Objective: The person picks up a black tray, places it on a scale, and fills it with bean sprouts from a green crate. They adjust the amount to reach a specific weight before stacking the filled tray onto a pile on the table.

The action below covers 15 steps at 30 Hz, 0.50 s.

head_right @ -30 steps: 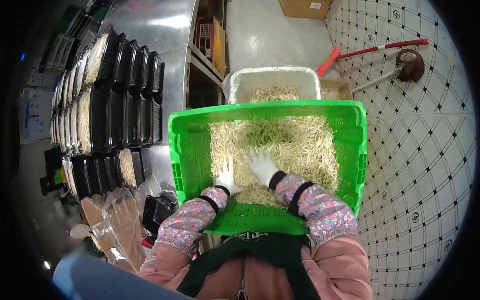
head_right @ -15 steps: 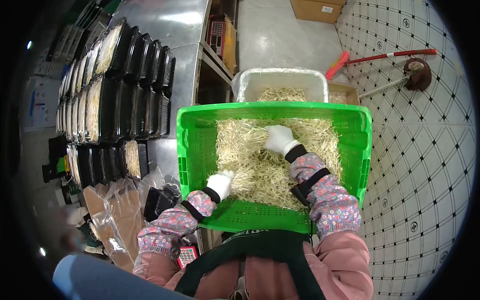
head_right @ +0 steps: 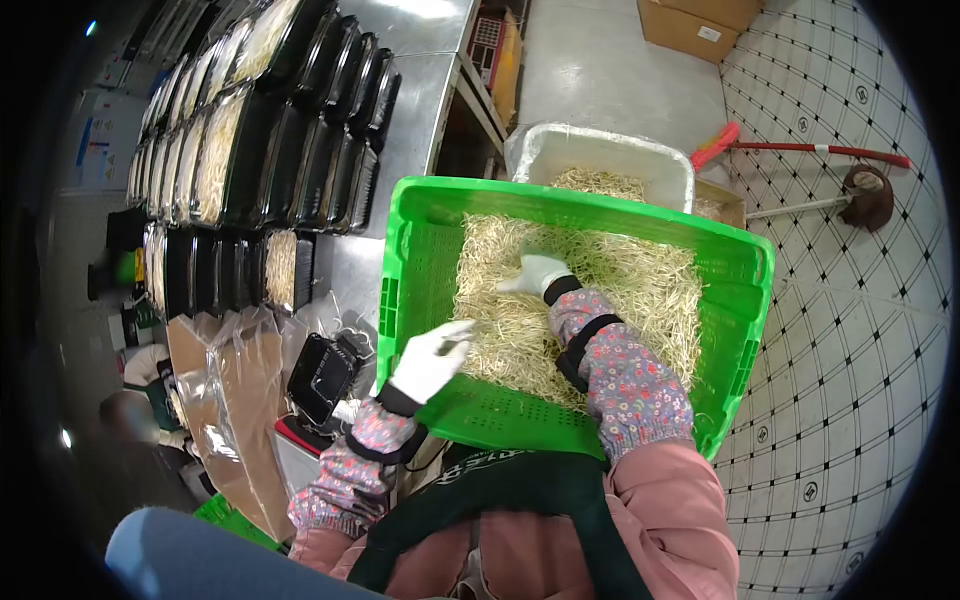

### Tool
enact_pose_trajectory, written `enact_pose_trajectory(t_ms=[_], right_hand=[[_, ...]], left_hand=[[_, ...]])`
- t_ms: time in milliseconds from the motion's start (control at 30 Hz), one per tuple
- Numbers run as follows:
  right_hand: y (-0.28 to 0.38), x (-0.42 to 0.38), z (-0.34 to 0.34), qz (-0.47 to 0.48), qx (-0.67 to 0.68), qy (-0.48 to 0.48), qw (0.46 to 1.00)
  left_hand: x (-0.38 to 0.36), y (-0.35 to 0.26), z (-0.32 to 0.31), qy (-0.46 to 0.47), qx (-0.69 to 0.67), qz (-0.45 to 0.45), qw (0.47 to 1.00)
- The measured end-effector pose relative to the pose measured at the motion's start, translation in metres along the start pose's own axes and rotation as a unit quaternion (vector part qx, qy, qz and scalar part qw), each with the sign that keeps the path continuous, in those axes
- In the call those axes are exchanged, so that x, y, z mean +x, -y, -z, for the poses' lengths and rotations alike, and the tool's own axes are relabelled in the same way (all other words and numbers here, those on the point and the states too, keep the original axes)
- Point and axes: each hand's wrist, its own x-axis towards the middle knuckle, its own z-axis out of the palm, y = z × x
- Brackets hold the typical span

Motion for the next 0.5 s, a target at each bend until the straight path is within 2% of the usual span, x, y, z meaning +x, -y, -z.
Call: enact_pose_trajectory(t_ms=[33,67,100,167,267,300,400,433,500], right_hand=[[0.006,0.002,-0.015,0.022,-0.013,-0.030,0.999],[0.015,0.001,-0.033,0.048,-0.085,-0.068,0.993],[0.032,-0.015,-0.036,0.061,-0.140,-0.047,0.987],[0.045,-0.034,-0.059,0.089,-0.218,-0.069,0.969],[0.056,-0.061,-0.095,0.125,-0.306,-0.166,0.929],[0.058,-0.064,-0.105,0.131,-0.310,-0.165,0.927],[0.052,-0.050,-0.131,0.157,-0.352,-0.264,0.884],[0.047,-0.040,-0.134,0.162,-0.353,-0.267,0.882],[0.040,-0.020,-0.124,0.125,-0.294,-0.182,0.930]], left_hand=[[-0.012,-0.004,0.011,-0.036,-0.046,-0.008,0.998],[-0.026,-0.016,0.024,-0.071,-0.088,0.019,0.993],[-0.042,-0.026,0.037,-0.107,-0.132,0.045,0.985],[-0.073,-0.019,0.057,-0.222,-0.221,0.022,0.949],[-0.111,0.007,0.085,-0.423,-0.203,0.018,0.883],[-0.121,0.019,0.094,-0.472,-0.213,0.047,0.854],[-0.153,0.081,0.113,-0.585,-0.119,0.039,0.802],[-0.161,0.105,0.119,-0.613,-0.065,0.040,0.787],[-0.172,0.117,0.125,-0.636,-0.081,0.064,0.765]])
